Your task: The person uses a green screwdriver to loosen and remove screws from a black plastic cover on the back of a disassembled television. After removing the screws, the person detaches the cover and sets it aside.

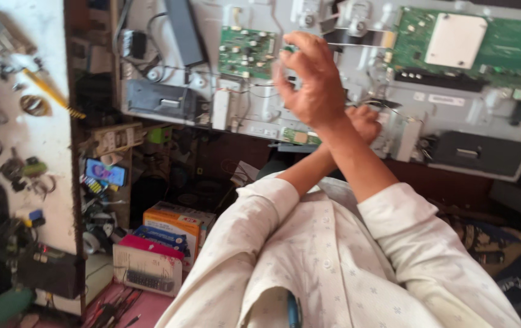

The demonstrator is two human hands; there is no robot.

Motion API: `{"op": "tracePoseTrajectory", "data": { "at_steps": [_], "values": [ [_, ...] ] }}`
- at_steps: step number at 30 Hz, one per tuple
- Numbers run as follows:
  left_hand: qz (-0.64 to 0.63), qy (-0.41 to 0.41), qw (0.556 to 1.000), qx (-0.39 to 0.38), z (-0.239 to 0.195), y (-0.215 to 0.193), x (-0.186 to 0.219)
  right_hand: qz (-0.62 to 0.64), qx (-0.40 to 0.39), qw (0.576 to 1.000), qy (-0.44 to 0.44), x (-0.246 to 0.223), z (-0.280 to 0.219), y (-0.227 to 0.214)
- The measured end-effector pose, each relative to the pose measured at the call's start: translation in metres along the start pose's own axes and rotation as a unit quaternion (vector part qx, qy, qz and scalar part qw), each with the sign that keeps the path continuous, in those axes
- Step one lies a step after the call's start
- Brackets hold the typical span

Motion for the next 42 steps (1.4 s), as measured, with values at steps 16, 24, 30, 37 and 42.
{"op": "tracePoseTrajectory", "data": {
  "at_steps": [16, 24, 30, 37, 42],
  "values": [
    [-0.641, -0.323, 0.684, 0.132, -0.101, -0.088, -0.101, 0.052, -0.081, 0.995, 0.021, 0.033, -0.016, 0.007],
    [-0.817, -0.318, 0.398, 0.270, -0.128, -0.086, -0.158, 0.202, -0.039, 0.977, 0.064, 0.020, -0.026, -0.007],
    [-0.838, -0.311, 0.362, 0.263, -0.127, -0.080, -0.160, 0.248, -0.025, 0.963, 0.100, -0.009, -0.040, -0.024],
    [-0.844, -0.303, 0.358, 0.259, -0.125, -0.083, -0.158, 0.217, -0.035, 0.971, 0.089, -0.014, -0.036, -0.019],
    [-0.820, -0.330, 0.386, 0.265, -0.130, -0.082, -0.162, 0.190, -0.066, 0.977, 0.063, -0.023, -0.035, -0.017]
  ]
}}
Point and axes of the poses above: each hand's wrist, its own z-axis towards the middle knuckle, its own y-axis out of the palm, x = y × z, the point moved 6 cm from there along z, towards the middle knuckle, and after that the axes turned 5 degrees about -y, right-handed, at the moved point
